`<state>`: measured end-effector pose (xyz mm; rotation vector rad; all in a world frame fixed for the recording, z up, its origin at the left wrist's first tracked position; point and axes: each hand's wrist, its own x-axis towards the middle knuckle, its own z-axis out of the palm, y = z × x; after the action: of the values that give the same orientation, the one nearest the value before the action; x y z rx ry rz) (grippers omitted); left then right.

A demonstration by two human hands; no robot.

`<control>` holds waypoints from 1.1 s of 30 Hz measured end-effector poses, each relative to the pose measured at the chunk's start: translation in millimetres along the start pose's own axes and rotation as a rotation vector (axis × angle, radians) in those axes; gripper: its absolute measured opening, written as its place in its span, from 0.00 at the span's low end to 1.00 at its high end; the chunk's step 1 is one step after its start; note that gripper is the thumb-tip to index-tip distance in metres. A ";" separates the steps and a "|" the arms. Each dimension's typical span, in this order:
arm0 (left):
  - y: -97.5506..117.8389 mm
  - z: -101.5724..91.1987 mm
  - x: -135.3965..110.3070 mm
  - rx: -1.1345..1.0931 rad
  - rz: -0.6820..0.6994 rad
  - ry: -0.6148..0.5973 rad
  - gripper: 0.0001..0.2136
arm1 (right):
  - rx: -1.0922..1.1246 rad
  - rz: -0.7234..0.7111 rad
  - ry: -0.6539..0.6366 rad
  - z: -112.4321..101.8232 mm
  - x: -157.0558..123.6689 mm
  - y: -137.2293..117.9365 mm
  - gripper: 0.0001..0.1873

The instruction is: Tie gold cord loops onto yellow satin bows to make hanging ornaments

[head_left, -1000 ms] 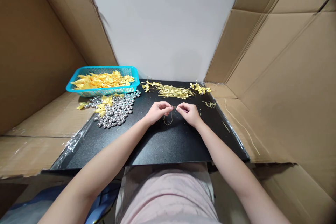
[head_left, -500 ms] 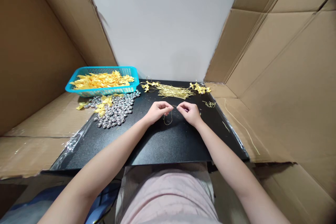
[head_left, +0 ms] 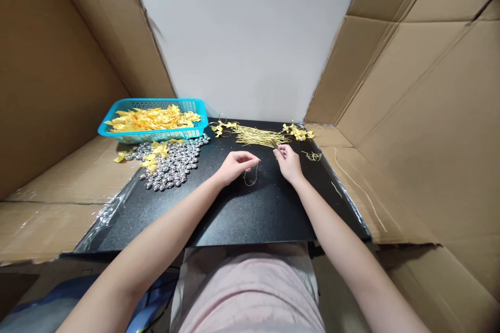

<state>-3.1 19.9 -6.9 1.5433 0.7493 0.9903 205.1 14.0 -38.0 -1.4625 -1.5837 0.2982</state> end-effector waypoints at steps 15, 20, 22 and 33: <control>1.6 10.6 -8.0 -0.118 -0.067 -0.108 0.13 | -0.442 0.095 -0.180 35.5 111.5 7.7 0.16; 0.7 12.5 -7.6 -0.177 -0.112 -0.130 0.16 | -0.374 0.094 -0.176 40.7 109.4 -1.2 0.16; -1.4 11.8 -7.0 -0.187 -0.138 -0.133 0.18 | -0.290 0.045 -0.183 33.2 103.0 -9.5 0.17; -6.6 9.4 -6.1 -0.144 -0.173 -0.191 0.16 | 0.286 -0.341 -0.427 -33.2 -6.4 -38.4 0.12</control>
<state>2.7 11.6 -15.0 1.4002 0.6508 0.7416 203.7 -14.9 4.2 -0.9271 -1.9998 0.6382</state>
